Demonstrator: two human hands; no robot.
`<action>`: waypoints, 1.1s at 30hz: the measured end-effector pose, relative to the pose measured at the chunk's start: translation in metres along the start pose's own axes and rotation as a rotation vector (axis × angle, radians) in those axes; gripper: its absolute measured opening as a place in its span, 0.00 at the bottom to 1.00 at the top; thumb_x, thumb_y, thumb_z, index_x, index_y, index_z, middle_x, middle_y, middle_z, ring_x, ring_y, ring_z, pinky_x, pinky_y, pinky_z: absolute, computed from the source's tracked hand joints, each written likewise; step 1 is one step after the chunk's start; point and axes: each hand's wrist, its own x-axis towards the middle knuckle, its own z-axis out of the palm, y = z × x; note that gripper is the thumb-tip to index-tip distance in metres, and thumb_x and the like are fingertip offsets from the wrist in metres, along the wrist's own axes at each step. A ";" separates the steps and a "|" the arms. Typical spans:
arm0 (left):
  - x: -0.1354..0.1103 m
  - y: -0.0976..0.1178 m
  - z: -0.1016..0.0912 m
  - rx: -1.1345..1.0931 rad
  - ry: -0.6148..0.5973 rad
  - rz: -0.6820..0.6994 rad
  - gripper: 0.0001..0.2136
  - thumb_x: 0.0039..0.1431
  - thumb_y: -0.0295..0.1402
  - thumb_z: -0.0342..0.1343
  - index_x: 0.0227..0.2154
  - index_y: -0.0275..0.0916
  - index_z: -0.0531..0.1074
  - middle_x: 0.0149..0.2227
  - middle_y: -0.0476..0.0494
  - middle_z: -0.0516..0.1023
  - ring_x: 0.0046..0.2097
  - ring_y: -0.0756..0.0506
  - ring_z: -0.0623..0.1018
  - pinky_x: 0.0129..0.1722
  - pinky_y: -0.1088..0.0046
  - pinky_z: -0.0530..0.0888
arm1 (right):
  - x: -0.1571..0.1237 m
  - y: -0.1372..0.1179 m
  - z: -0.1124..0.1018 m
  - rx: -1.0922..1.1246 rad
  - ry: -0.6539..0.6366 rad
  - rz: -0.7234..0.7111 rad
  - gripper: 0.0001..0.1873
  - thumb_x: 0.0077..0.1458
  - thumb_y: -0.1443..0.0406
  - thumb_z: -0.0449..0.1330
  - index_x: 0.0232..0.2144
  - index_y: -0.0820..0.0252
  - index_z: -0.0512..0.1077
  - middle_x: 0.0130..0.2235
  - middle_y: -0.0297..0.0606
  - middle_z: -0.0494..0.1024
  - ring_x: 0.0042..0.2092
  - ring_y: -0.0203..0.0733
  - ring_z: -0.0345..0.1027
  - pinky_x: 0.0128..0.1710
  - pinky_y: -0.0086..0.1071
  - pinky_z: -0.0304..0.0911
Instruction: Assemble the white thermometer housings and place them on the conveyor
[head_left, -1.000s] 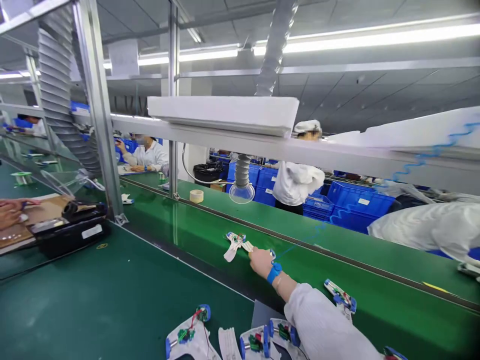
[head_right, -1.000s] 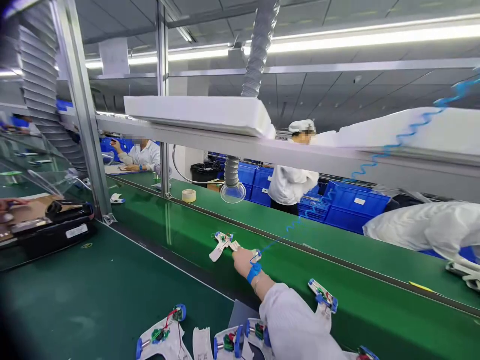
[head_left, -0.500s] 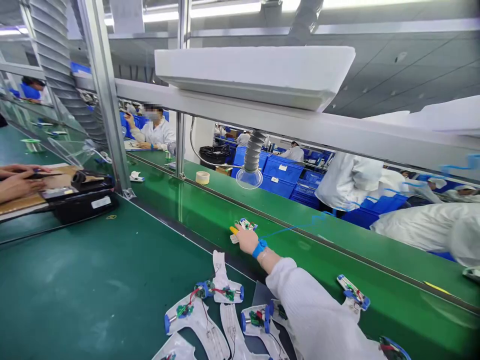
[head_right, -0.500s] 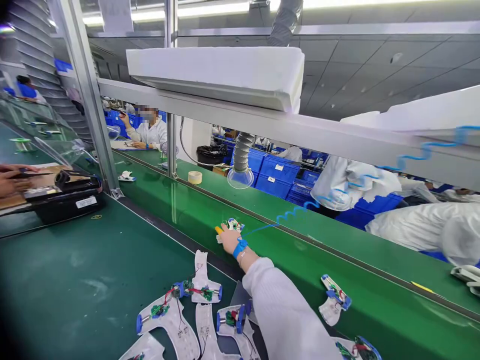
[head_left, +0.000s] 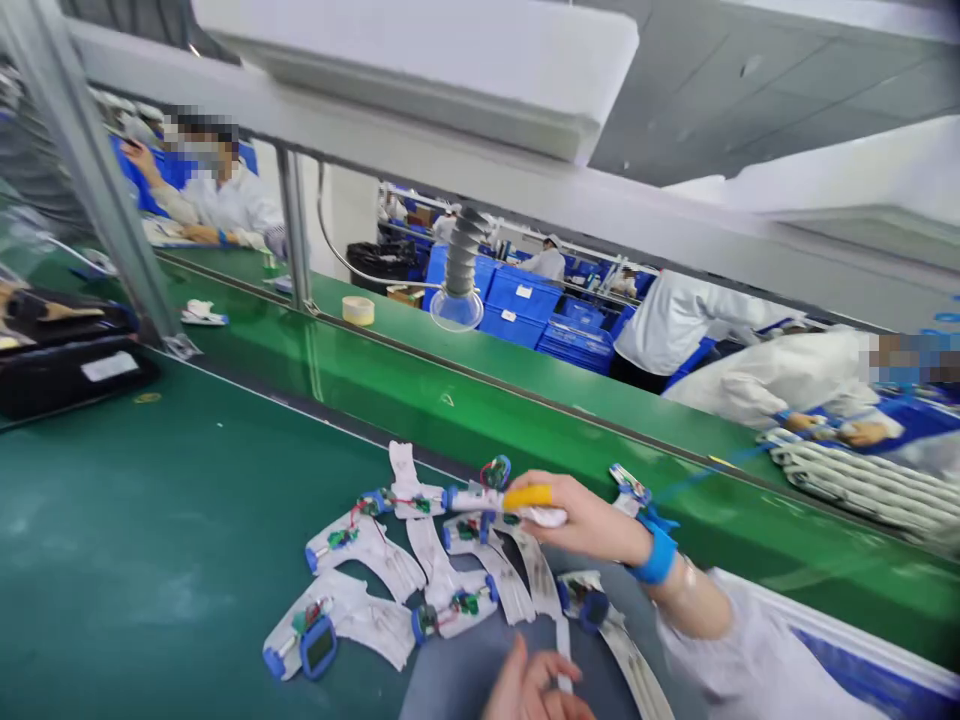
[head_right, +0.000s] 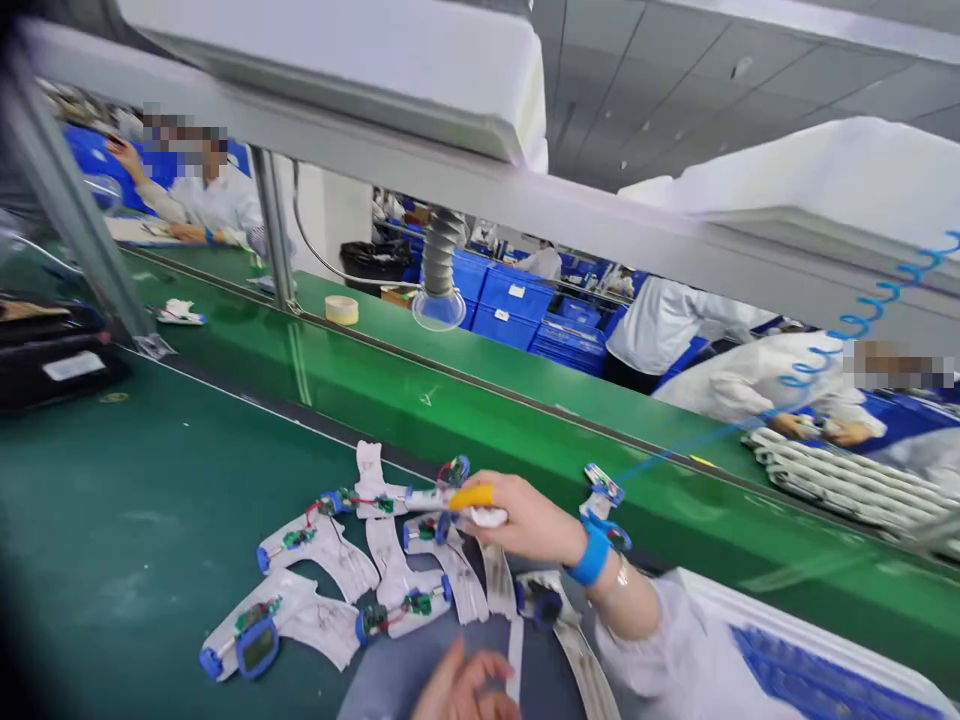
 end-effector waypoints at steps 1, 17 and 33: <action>-0.002 0.000 0.001 -0.050 -0.003 -0.008 0.31 0.50 0.60 0.36 0.42 0.39 0.66 0.28 0.41 0.74 0.23 0.46 0.74 0.16 0.76 0.63 | -0.030 -0.012 0.003 0.152 -0.026 -0.002 0.16 0.54 0.57 0.55 0.43 0.56 0.70 0.45 0.40 0.71 0.45 0.40 0.66 0.47 0.33 0.59; -0.029 -0.037 0.004 0.944 0.143 0.589 0.27 0.44 0.26 0.59 0.50 0.43 0.63 0.59 0.41 0.57 0.57 0.38 0.61 0.57 0.65 0.56 | -0.185 -0.075 0.127 0.287 0.375 0.494 0.20 0.52 0.58 0.57 0.47 0.54 0.65 0.39 0.39 0.69 0.38 0.41 0.65 0.39 0.34 0.64; -0.032 -0.032 -0.001 0.538 -0.465 -0.237 0.32 0.33 0.44 0.66 0.43 0.36 0.64 0.31 0.45 0.75 0.34 0.45 0.76 0.28 0.75 0.71 | -0.192 -0.092 0.128 0.132 0.364 0.272 0.12 0.50 0.69 0.57 0.40 0.55 0.68 0.38 0.37 0.70 0.39 0.40 0.62 0.38 0.33 0.62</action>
